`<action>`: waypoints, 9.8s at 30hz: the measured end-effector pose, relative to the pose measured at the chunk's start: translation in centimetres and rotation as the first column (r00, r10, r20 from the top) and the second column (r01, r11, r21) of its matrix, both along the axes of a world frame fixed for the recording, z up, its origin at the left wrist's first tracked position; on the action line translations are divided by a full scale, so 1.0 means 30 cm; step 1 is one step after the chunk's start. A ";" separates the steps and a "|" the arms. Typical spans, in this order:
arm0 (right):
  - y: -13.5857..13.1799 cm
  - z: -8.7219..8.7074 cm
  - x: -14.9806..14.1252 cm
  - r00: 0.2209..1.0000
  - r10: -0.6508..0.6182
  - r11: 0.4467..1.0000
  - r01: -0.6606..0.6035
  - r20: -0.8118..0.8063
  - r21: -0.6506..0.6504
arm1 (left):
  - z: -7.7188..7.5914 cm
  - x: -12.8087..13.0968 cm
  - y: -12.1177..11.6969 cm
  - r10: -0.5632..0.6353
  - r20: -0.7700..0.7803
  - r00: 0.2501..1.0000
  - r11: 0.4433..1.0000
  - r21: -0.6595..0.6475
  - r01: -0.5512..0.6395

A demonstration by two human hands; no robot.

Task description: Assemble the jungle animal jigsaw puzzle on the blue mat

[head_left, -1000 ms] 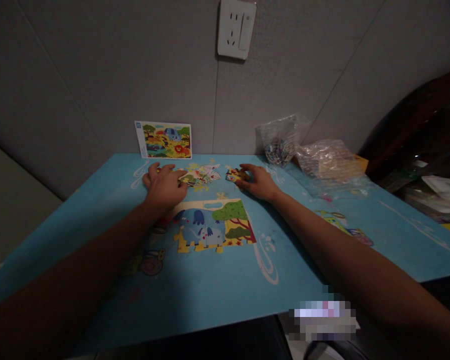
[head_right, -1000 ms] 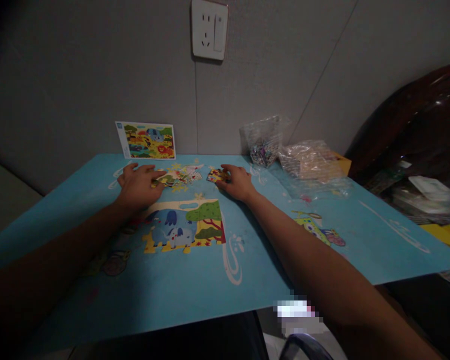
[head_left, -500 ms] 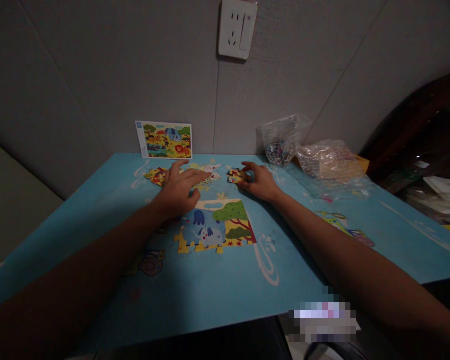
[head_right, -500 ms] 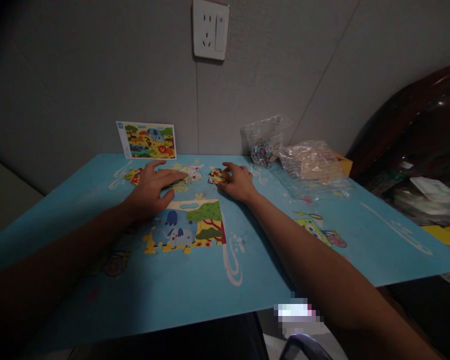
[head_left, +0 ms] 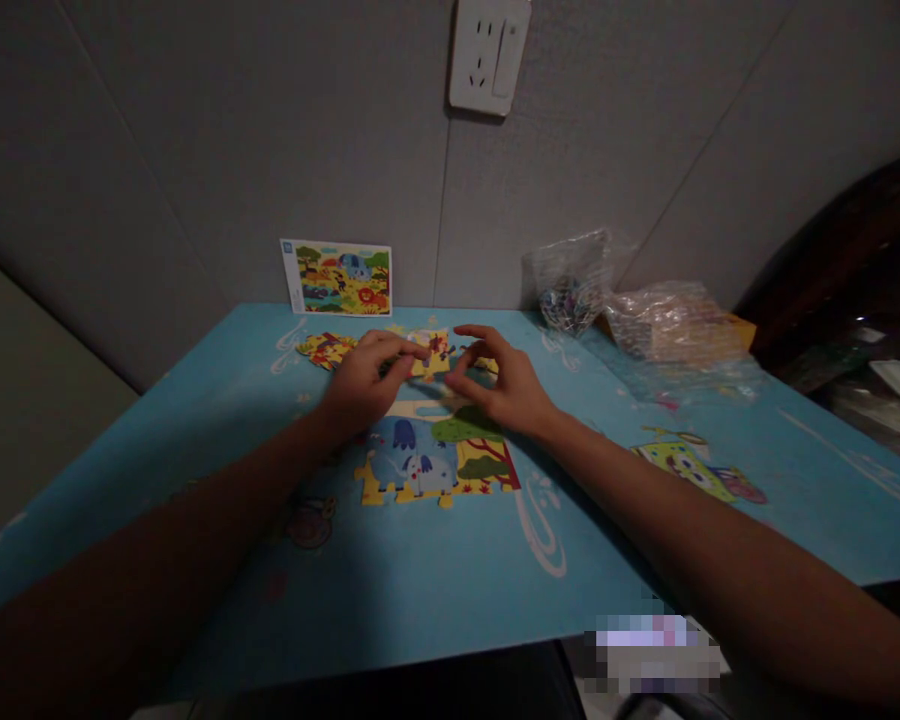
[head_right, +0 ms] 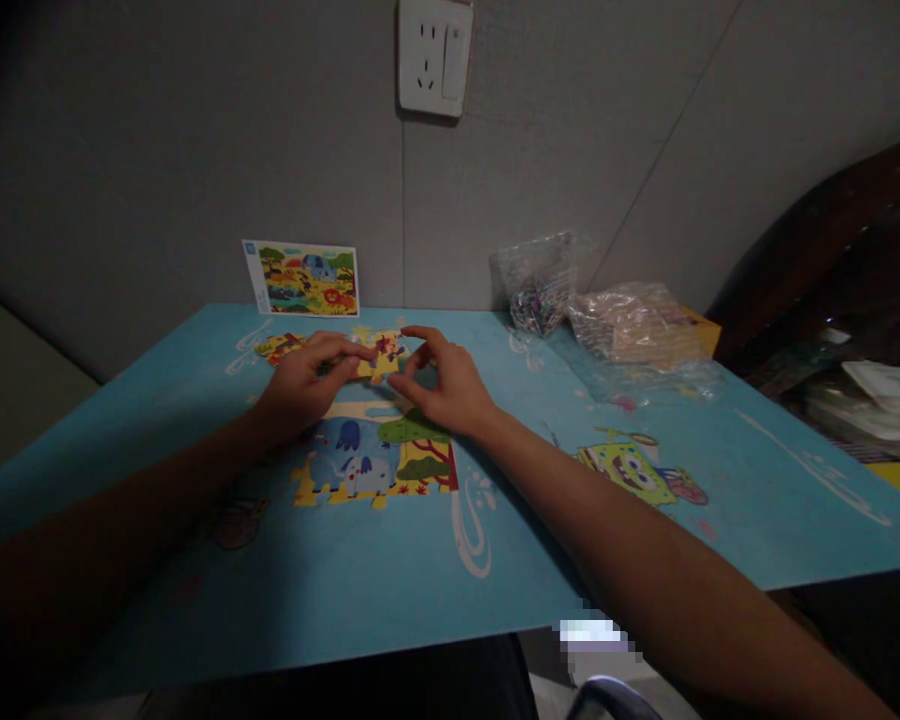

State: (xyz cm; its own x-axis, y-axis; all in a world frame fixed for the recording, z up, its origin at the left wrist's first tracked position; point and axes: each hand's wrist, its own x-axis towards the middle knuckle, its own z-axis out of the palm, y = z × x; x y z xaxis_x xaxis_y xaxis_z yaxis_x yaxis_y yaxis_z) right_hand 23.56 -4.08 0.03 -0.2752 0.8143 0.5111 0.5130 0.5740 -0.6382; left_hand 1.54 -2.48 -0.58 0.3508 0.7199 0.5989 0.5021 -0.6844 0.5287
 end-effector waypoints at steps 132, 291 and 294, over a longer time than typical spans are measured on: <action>0.011 -0.007 -0.013 0.995 0.063 0.997 -0.060 0.073 -0.045 | 0.009 0.009 0.007 0.092 -0.167 0.982 0.996 0.031 -0.088; 0.030 -0.018 -0.008 0.940 -0.010 0.960 -0.086 -0.341 -0.265 | -0.009 0.015 0.017 -0.110 0.082 0.991 0.991 -0.069 0.116; 0.041 -0.024 0.002 0.934 -0.003 0.960 -0.098 -0.358 -0.262 | -0.028 0.020 0.025 -0.159 0.233 0.960 0.919 -0.321 0.230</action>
